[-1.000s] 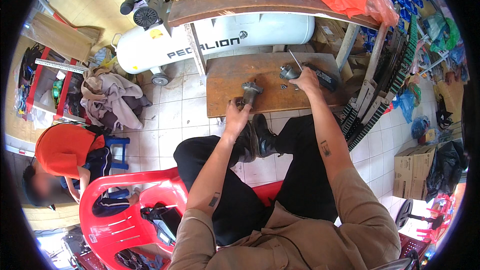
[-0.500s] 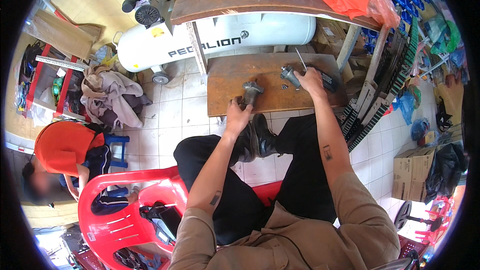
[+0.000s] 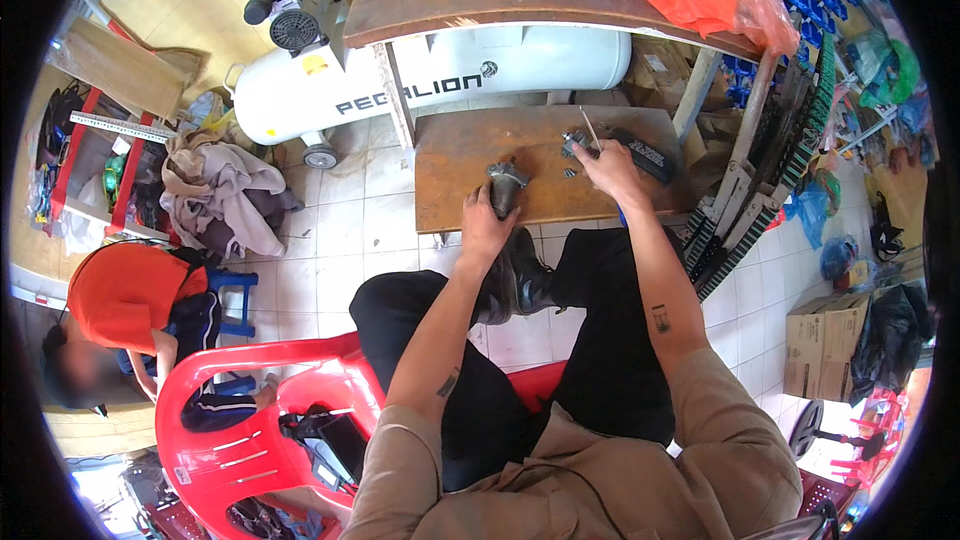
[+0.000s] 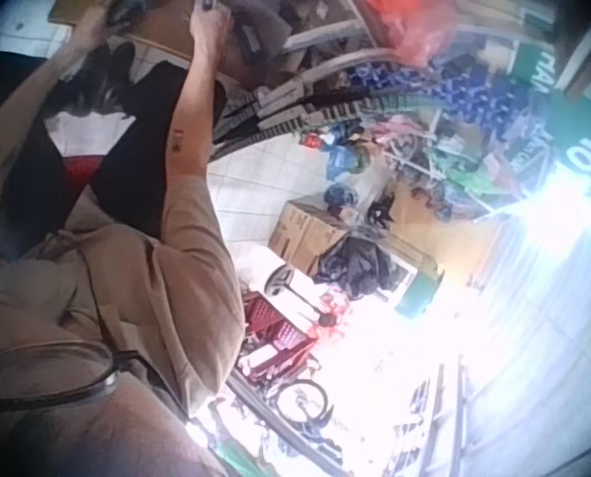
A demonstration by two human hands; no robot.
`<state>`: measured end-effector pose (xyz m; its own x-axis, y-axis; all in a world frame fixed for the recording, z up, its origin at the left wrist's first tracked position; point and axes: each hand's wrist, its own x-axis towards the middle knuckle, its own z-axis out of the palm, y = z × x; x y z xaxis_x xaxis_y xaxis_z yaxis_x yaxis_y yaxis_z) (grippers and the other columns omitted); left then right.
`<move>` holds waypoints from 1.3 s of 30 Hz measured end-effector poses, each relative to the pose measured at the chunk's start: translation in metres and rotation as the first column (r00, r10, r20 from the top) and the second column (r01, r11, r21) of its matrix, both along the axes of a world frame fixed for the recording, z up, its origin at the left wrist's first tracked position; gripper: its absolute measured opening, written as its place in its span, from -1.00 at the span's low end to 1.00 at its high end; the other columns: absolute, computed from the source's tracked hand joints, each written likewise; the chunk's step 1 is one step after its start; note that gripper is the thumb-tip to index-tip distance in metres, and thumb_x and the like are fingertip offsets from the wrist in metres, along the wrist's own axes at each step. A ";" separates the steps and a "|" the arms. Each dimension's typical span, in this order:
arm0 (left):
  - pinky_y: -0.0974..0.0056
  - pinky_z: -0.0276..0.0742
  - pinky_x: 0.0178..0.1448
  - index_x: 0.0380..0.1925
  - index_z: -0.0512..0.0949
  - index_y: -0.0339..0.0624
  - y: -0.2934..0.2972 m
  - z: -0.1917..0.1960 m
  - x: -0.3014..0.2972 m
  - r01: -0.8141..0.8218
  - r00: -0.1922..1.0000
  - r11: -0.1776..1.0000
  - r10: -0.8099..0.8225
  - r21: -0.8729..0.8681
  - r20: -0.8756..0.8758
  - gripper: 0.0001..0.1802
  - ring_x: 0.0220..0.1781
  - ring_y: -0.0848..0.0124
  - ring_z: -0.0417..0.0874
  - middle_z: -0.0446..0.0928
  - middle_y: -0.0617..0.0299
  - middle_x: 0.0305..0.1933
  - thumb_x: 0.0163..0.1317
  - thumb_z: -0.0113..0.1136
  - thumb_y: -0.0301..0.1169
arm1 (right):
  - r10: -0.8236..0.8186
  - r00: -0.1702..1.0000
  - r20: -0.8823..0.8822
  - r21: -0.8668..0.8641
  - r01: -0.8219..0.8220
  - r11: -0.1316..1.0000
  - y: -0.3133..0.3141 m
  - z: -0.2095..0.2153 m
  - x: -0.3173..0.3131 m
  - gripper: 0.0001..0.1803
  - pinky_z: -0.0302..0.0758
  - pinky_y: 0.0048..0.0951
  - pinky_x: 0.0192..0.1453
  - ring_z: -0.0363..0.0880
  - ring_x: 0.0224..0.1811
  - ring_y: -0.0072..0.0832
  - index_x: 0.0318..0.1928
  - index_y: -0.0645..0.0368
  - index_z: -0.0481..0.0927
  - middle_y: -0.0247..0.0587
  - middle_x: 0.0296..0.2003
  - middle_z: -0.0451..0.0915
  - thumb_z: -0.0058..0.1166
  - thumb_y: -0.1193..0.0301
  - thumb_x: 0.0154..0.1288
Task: The person uses a screwdriver to loosen and remove screws from a metal component while holding it by hand, occasionally rotating the part to reach different screws.
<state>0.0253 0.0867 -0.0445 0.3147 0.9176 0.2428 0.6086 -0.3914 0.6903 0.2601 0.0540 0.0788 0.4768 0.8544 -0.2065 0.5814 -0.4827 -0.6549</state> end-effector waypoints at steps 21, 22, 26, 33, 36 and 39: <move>-0.15 0.54 0.30 0.33 0.05 -0.13 0.008 0.107 -0.059 0.616 0.229 0.664 0.365 -0.425 0.902 -0.30 0.22 -0.18 0.50 0.35 -0.17 0.16 0.27 0.14 -0.63 | 0.488 0.583 -0.649 0.633 0.058 0.772 0.020 -0.047 -0.061 -0.59 0.02 -0.61 -0.54 0.09 -0.61 -0.78 -0.36 0.19 0.53 -0.59 -0.64 0.23 -0.13 0.16 0.57; -0.15 0.54 0.30 0.33 0.04 -0.14 0.008 0.108 -0.062 0.633 0.231 0.651 0.357 -0.418 0.905 -0.30 0.23 -0.21 0.49 0.35 -0.17 0.15 0.26 0.13 -0.64 | 0.497 0.609 -0.619 0.633 0.012 0.774 0.021 -0.051 -0.061 -0.58 0.06 -0.60 -0.52 0.12 -0.60 -0.76 -0.36 0.19 0.54 -0.57 -0.63 0.26 -0.14 0.16 0.57; -0.09 0.55 0.30 0.23 0.20 -0.18 0.010 0.106 -0.070 0.627 0.187 0.661 0.386 -0.412 0.903 -0.45 0.26 -0.22 0.47 0.38 -0.11 0.13 0.27 0.15 -0.52 | 0.481 0.815 -0.324 0.544 -0.256 0.799 0.024 -0.088 -0.065 -0.53 0.34 -0.43 -0.35 0.37 -0.48 -0.59 -0.33 0.23 0.52 -0.39 -0.57 0.43 -0.18 0.11 0.57; 0.16 0.60 -0.03 -0.01 0.50 -0.20 0.022 0.098 -0.076 0.574 0.006 0.690 0.535 -0.441 0.845 -0.30 -0.02 0.08 0.66 0.58 -0.01 -0.17 0.34 -0.07 0.27 | 0.576 0.817 -0.041 0.254 -0.549 0.796 0.013 -0.082 -0.074 -0.49 0.41 -0.22 -0.25 0.46 -0.45 -0.25 -0.28 0.27 0.49 -0.10 -0.52 0.49 -0.20 0.04 0.55; 0.19 0.56 -0.04 -0.02 0.50 -0.18 0.025 0.099 -0.080 0.506 -0.015 0.746 0.509 -0.432 0.861 -0.30 -0.02 0.11 0.65 0.59 0.03 -0.14 0.36 -0.12 0.29 | 0.615 0.788 -0.023 0.289 -0.584 0.759 -0.004 -0.061 -0.086 -0.49 0.41 -0.17 -0.21 0.50 -0.39 -0.13 -0.26 0.28 0.48 0.00 -0.47 0.51 -0.20 0.03 0.54; 0.10 0.56 0.02 0.00 0.49 -0.14 0.024 0.102 -0.077 0.468 -0.070 0.776 0.510 -0.424 0.857 -0.35 -0.01 0.15 0.63 0.59 0.10 -0.09 0.39 -0.12 0.24 | 0.651 0.755 -0.071 0.382 -0.583 0.717 -0.013 -0.055 -0.089 -0.51 0.39 -0.17 -0.22 0.47 -0.39 -0.15 -0.27 0.27 0.46 -0.02 -0.46 0.49 -0.21 0.05 0.55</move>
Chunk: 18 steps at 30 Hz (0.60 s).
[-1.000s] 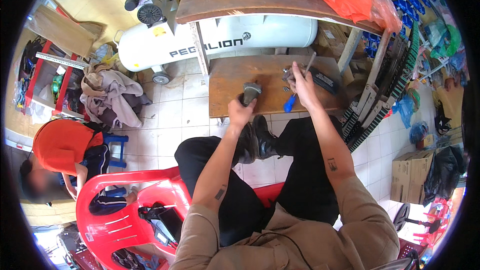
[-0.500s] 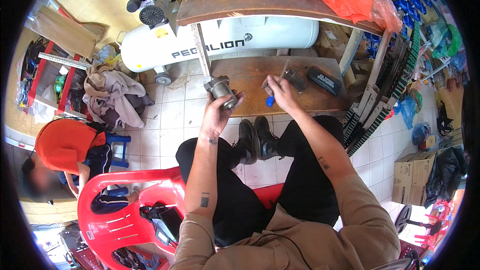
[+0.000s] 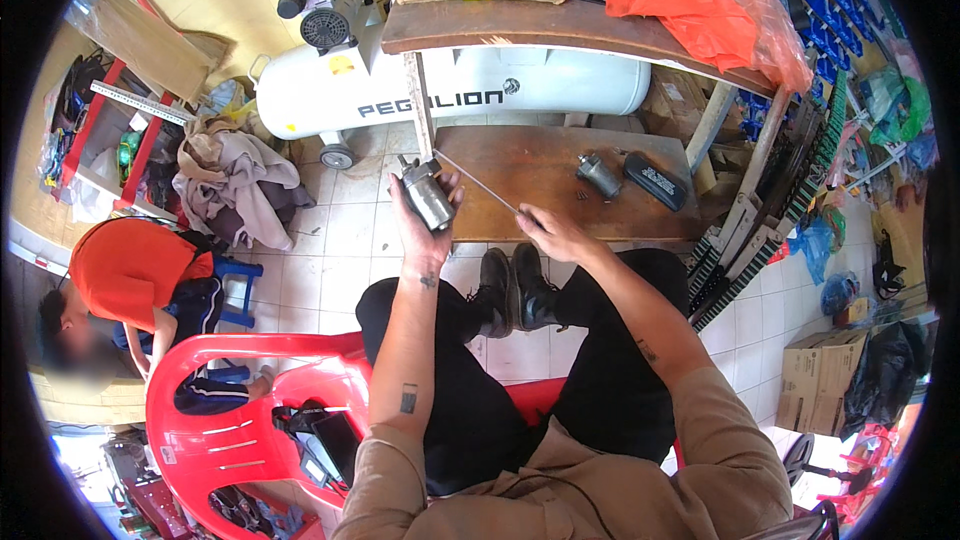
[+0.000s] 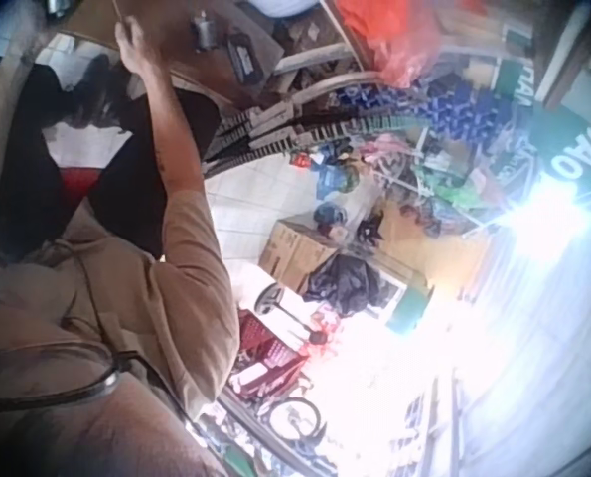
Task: The person uses a screwdriver to loosen and remove screws from a metal component while holding it by hand, occasionally rotating the part to reach different screws.
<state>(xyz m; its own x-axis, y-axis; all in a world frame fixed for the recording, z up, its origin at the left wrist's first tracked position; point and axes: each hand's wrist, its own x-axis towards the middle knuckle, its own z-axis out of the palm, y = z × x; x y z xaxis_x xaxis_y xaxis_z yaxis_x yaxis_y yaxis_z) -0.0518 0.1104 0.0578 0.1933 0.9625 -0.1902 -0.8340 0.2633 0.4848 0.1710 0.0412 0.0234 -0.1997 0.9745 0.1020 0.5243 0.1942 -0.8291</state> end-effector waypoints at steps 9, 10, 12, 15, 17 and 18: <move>0.11 0.59 -0.05 -0.03 0.49 -0.12 -0.002 -0.012 -0.002 -0.131 0.984 0.989 0.138 0.066 -0.113 -0.43 -0.21 0.24 0.65 0.60 0.17 -0.24 0.45 -0.18 0.15 | 0.162 0.985 0.054 -0.183 -0.150 0.972 0.000 0.011 0.001 -0.48 0.42 -0.11 -0.17 0.54 -0.33 -0.01 -0.23 0.31 0.52 0.11 -0.41 0.56 -0.22 0.05 0.55; 0.12 0.59 -0.06 -0.04 0.49 -0.13 -0.002 -0.014 -0.001 -0.146 0.981 0.987 0.153 0.066 -0.118 -0.43 -0.23 0.24 0.65 0.59 0.17 -0.26 0.45 -0.19 0.16 | 0.173 0.982 0.075 -0.173 -0.158 0.972 0.000 0.008 0.001 -0.47 0.42 -0.11 -0.17 0.54 -0.33 -0.01 -0.24 0.31 0.52 0.12 -0.42 0.56 -0.22 0.04 0.55; 0.09 0.59 -0.06 -0.05 0.48 -0.14 -0.003 -0.011 0.002 -0.168 0.979 0.983 0.175 0.072 -0.108 -0.42 -0.24 0.22 0.64 0.58 0.16 -0.28 0.45 -0.20 0.16 | 0.179 0.980 0.088 -0.172 -0.162 0.972 0.000 0.006 0.001 -0.46 0.41 -0.12 -0.18 0.53 -0.35 -0.02 -0.25 0.32 0.52 0.12 -0.44 0.55 -0.23 0.04 0.55; 0.02 0.57 -0.01 -0.03 0.51 -0.14 -0.003 -0.011 0.003 -0.193 0.975 0.977 0.201 0.092 -0.091 -0.40 -0.25 0.17 0.63 0.57 0.14 -0.29 0.44 -0.19 0.17 | 0.172 0.983 0.064 -0.217 -0.154 0.964 0.000 0.006 -0.002 -0.45 0.40 -0.12 -0.21 0.50 -0.39 -0.06 -0.28 0.33 0.50 0.10 -0.48 0.51 -0.24 0.04 0.56; -0.01 0.56 0.02 -0.02 0.52 -0.13 -0.002 -0.012 0.002 -0.211 0.974 0.973 0.217 0.093 -0.070 -0.39 -0.25 0.15 0.63 0.57 0.13 -0.29 0.43 -0.18 0.18 | 0.173 0.984 0.050 -0.265 -0.154 0.952 -0.001 0.007 -0.005 -0.44 0.38 -0.12 -0.23 0.46 -0.43 -0.09 -0.31 0.34 0.48 0.07 -0.51 0.49 -0.26 0.03 0.56; -0.02 0.55 0.03 -0.01 0.52 -0.13 -0.001 -0.011 0.002 -0.220 0.973 0.972 0.225 0.085 -0.054 -0.39 -0.25 0.15 0.63 0.57 0.13 -0.30 0.43 -0.19 0.18 | 0.171 0.985 0.030 -0.265 -0.157 0.951 -0.001 0.004 -0.004 -0.43 0.38 -0.12 -0.23 0.44 -0.44 -0.10 -0.32 0.33 0.47 0.05 -0.53 0.47 -0.26 0.03 0.56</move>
<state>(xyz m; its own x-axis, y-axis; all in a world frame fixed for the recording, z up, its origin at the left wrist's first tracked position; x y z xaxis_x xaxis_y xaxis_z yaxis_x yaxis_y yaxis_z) -0.0499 0.1089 0.0466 -0.0374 0.9924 -0.1175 -0.8347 0.0336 0.5497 0.1665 0.0405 0.0270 -0.3576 0.9189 -0.1665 0.5472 0.0617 -0.8347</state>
